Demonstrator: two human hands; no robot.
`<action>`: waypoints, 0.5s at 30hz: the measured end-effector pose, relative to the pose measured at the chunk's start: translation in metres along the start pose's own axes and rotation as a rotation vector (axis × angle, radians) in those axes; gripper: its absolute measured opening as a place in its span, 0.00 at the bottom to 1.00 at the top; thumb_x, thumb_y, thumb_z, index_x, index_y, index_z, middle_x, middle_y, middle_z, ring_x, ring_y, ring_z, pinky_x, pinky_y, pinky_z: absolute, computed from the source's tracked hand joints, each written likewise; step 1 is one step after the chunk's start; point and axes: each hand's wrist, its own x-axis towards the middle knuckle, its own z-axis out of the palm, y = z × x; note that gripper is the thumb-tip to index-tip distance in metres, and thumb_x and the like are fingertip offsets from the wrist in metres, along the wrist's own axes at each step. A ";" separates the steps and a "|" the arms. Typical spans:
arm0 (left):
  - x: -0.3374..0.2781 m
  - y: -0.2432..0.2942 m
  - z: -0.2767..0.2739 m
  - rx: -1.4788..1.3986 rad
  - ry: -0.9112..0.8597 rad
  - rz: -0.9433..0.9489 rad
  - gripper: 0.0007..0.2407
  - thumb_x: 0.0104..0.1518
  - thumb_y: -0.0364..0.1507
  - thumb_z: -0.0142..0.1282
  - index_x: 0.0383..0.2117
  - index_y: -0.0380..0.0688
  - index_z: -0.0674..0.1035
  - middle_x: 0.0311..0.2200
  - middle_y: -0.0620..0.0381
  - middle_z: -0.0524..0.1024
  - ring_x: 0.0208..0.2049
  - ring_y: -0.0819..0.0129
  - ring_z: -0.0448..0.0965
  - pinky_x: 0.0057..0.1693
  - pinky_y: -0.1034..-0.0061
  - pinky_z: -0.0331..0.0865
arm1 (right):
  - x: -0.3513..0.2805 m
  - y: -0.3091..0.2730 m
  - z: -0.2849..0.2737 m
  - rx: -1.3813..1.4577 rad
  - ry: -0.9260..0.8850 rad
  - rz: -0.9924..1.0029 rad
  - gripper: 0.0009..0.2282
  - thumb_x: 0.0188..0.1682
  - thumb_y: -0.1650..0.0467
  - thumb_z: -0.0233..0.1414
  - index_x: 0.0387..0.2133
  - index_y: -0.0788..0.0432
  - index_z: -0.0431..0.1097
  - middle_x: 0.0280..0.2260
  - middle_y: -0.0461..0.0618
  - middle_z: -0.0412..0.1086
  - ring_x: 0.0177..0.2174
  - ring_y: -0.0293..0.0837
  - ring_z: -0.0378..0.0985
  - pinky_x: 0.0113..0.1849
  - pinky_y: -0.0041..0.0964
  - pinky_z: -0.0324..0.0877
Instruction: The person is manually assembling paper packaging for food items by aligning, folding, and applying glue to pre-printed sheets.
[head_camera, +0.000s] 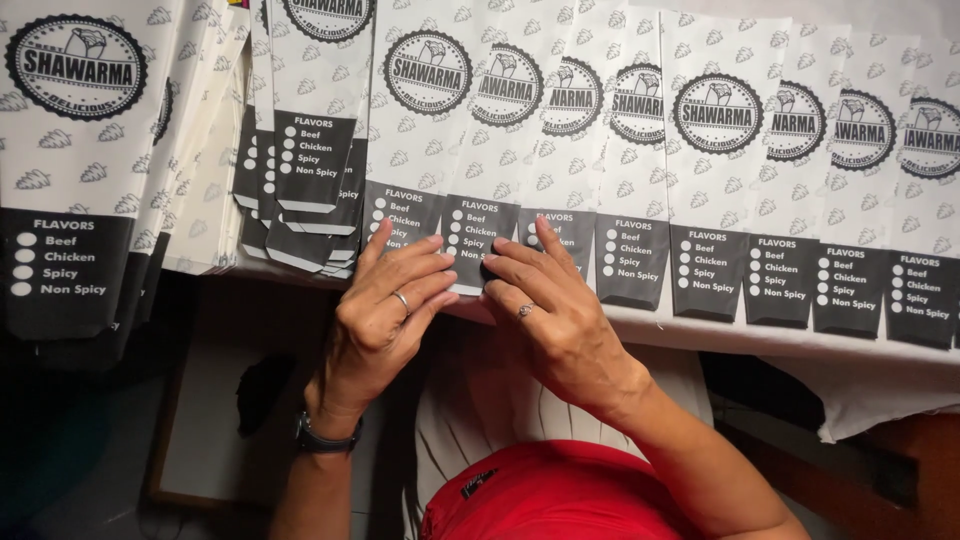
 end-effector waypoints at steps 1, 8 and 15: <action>0.000 0.000 0.001 0.001 0.001 0.000 0.05 0.56 0.14 0.65 0.36 0.31 0.81 0.42 0.46 0.80 0.51 0.49 0.82 0.70 0.42 0.58 | 0.000 0.001 0.001 0.000 0.000 -0.001 0.02 0.54 0.80 0.53 0.34 0.70 0.67 0.42 0.67 0.73 0.47 0.66 0.78 0.59 0.75 0.59; 0.006 0.007 0.014 0.049 0.119 -0.095 0.03 0.56 0.14 0.64 0.31 0.31 0.82 0.35 0.49 0.80 0.45 0.53 0.83 0.69 0.45 0.60 | 0.001 -0.002 0.010 -0.059 0.096 0.076 0.03 0.53 0.80 0.52 0.30 0.67 0.68 0.38 0.61 0.74 0.44 0.61 0.80 0.61 0.71 0.55; 0.004 0.013 0.025 0.158 0.169 -0.188 0.03 0.57 0.16 0.63 0.30 0.37 0.81 0.36 0.52 0.80 0.45 0.57 0.83 0.71 0.46 0.54 | -0.001 -0.002 0.014 0.035 0.137 0.210 0.05 0.49 0.83 0.56 0.31 0.65 0.68 0.38 0.56 0.74 0.44 0.57 0.80 0.64 0.69 0.50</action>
